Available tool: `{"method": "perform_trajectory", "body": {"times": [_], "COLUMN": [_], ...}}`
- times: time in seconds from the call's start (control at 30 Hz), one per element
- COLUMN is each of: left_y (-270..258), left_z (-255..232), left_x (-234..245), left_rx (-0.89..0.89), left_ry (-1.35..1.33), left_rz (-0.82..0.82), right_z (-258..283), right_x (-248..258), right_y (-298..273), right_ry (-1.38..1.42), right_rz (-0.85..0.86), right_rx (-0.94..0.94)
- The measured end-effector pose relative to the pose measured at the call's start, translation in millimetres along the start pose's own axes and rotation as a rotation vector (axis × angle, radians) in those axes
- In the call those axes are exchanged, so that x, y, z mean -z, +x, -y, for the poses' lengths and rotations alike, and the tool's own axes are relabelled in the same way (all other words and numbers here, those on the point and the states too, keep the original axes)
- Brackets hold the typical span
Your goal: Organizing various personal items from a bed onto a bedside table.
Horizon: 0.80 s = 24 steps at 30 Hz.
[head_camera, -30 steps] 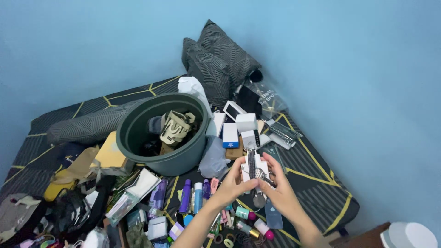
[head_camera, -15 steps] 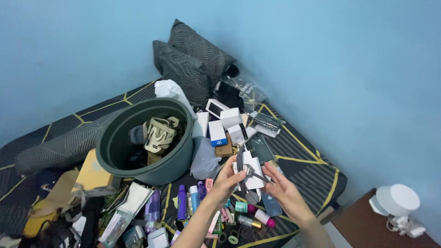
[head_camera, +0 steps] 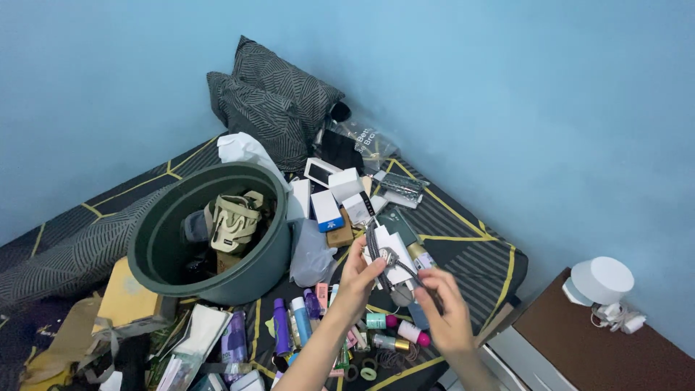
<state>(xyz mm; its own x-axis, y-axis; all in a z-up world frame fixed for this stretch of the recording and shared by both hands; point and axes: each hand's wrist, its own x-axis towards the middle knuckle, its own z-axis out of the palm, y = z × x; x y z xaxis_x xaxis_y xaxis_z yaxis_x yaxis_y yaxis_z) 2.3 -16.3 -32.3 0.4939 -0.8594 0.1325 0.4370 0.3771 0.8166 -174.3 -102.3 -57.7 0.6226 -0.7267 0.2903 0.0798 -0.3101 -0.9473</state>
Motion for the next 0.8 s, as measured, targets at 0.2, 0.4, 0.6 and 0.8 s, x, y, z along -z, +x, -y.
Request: {"method": "perform_trajectory", "body": {"times": [0.2, 0.4, 0.6, 0.8], "left_y": [3.0, 0.5, 0.0, 0.7], "left_z": [9.1, 16.8, 22.3, 25.1], "left_x": [-8.5, -24.0, -37.8, -36.8], "left_rx": [-0.041, -0.061, -0.121, -0.075], "left_ry": [-0.065, -0.083, -0.127, -0.205], "left_rz": [-0.086, -0.146, -0.208, -0.185], "right_z": [14.1, 13.5, 32.5, -5.0], "right_x": [-10.9, -25.1, -34.2, -23.8], "right_y": [-20.0, -29.1, -27.8, -24.6], "right_ry": [-0.028, -0.157, -0.246, -0.251], "right_rz": [-0.112, -0.305, -0.411, -0.374], "right_rx": [-0.022, 0.151, 0.231, 0.184]}}
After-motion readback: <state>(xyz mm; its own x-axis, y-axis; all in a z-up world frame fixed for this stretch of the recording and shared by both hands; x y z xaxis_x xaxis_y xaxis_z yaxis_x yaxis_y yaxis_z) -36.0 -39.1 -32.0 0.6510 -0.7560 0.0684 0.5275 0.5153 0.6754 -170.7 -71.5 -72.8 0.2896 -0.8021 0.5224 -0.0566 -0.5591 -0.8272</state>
